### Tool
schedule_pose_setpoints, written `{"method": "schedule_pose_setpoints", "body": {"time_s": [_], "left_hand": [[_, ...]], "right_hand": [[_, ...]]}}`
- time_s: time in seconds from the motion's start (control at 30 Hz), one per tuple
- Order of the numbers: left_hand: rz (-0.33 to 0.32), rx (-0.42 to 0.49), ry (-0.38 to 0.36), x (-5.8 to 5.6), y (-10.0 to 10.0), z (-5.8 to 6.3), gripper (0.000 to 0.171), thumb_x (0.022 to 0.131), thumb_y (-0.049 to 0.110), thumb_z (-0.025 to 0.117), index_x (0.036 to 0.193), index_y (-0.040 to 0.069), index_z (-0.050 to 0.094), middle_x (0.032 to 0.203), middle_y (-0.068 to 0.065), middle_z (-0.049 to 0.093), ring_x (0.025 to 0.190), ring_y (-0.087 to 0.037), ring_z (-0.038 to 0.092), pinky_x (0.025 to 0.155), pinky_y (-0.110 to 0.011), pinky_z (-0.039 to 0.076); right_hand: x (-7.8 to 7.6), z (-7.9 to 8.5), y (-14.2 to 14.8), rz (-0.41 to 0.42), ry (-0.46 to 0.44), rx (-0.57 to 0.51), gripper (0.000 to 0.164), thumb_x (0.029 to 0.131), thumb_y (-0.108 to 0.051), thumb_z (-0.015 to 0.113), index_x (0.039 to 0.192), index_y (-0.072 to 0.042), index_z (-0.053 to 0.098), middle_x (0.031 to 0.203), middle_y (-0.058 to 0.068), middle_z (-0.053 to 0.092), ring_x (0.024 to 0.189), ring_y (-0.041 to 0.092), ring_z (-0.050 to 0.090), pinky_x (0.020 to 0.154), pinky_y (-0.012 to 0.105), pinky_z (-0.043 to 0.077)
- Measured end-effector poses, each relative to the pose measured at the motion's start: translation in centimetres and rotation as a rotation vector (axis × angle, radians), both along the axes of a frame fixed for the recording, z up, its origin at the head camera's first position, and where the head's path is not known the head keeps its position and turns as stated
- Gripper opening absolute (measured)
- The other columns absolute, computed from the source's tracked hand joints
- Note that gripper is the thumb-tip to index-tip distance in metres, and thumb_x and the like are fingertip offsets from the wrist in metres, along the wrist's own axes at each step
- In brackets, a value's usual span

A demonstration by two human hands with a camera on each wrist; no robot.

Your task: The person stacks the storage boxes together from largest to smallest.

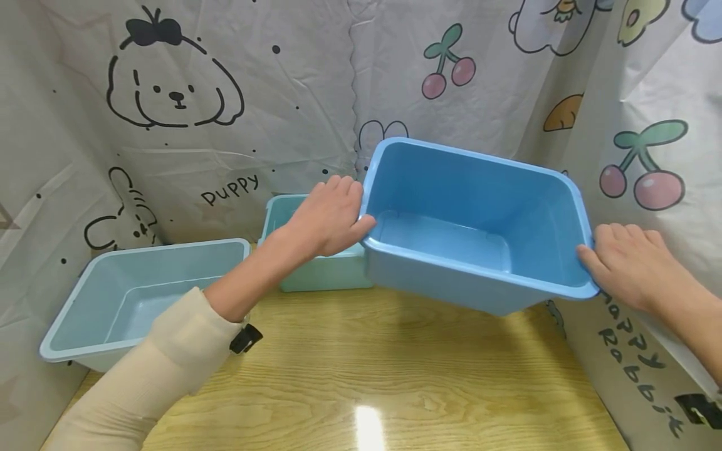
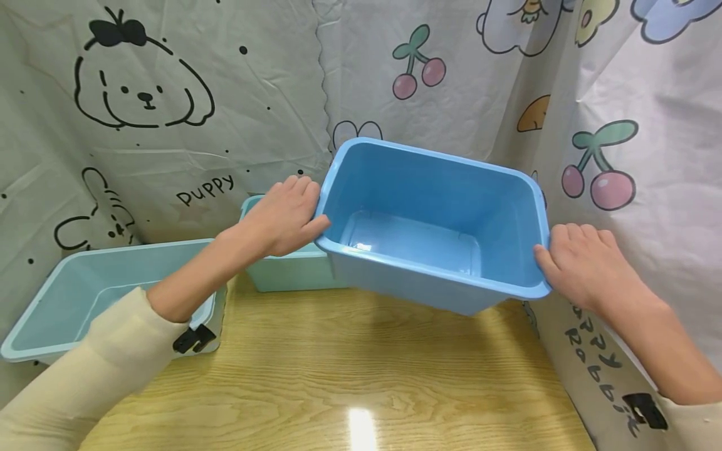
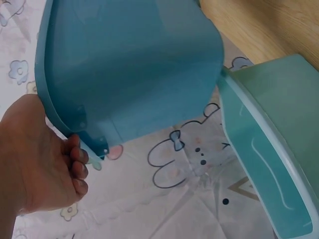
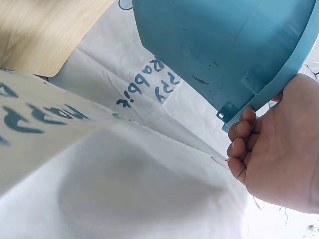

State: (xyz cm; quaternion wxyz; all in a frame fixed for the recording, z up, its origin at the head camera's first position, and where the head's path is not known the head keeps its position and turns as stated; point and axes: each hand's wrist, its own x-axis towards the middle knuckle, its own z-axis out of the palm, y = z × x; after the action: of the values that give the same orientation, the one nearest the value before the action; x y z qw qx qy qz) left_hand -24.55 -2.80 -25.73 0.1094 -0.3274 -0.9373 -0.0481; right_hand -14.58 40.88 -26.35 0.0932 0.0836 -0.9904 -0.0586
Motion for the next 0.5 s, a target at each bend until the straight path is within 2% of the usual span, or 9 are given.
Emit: {"method": "schedule_pose_setpoints", "body": {"time_s": [0.27,0.5], "left_hand": [[0.027,-0.001,0.016,1.4,-1.1,0.3,0.027,0.094,0.031,0.041,0.088,0.005,0.042,0.083,-0.01,0.041,0.078,-0.027,0.038,0.069,-0.035,0.033],[0.041,0.038,0.048,2.7,-2.2,0.2,0.026,0.089,0.03,0.043,0.083,0.005,0.041,0.079,-0.009,0.041,0.074,-0.027,0.038,0.066,-0.035,0.033]], "right_hand": [[0.0,-0.3,-0.8,0.018,-0.005,-0.013,0.033,0.102,-0.025,0.042,0.08,-0.001,0.04,0.071,0.01,0.039,0.067,0.03,0.041,0.062,0.045,0.03],[0.0,-0.4,-1.6,0.076,0.022,-0.013,0.03,0.101,-0.023,0.046,0.081,-0.002,0.042,0.071,0.007,0.039,0.066,0.028,0.04,0.061,0.042,0.03]]}}
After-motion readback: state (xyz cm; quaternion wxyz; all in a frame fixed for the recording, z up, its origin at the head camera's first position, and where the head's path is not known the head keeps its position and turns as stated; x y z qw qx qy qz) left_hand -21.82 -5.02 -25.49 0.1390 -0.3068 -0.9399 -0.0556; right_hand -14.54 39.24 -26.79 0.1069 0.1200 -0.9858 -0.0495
